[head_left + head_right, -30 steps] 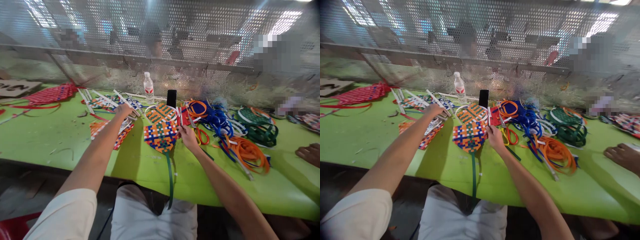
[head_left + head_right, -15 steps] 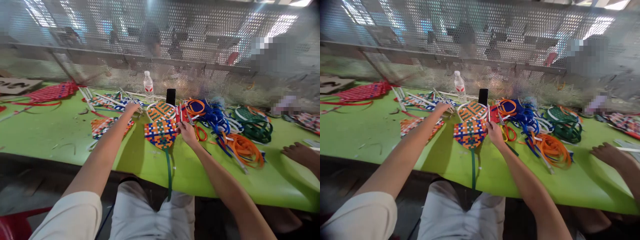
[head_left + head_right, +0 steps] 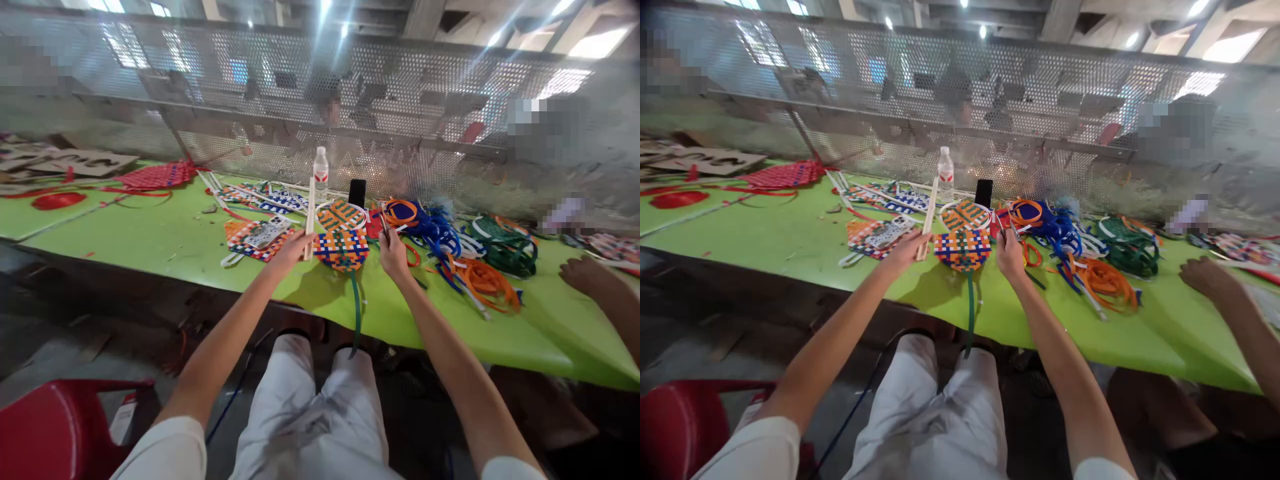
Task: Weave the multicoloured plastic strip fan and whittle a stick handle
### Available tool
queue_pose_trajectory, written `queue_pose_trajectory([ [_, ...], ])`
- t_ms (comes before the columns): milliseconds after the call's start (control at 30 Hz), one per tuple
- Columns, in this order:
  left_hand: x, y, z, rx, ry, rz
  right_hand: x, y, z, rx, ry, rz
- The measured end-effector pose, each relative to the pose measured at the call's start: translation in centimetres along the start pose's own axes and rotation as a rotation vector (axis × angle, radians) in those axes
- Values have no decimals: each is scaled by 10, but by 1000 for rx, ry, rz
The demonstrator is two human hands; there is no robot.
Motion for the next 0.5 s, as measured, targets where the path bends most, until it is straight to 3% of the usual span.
queue_pose_trajectory([
  [100, 6, 55, -25, 113, 91, -20, 22, 35, 14, 20, -30, 13],
  [267, 8, 132, -52, 204, 191, -141, 44, 108, 27, 55, -88, -16],
  [400, 38, 177, -67, 268, 295, -39, 52, 150, 34, 54, -118, -70],
  [500, 61, 194, -65, 245, 371, 9, 51, 166, 39, 29, -94, -126],
])
Point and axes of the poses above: each hand's wrist, its own y-axis away from the middle knuckle, its own z-axis out of the back of the hand, x = y × z, the point moved 10 cm from there along -y, towards the middle knuckle, and after that the axes turned 4 degrees about y, right-handed, at the moved point
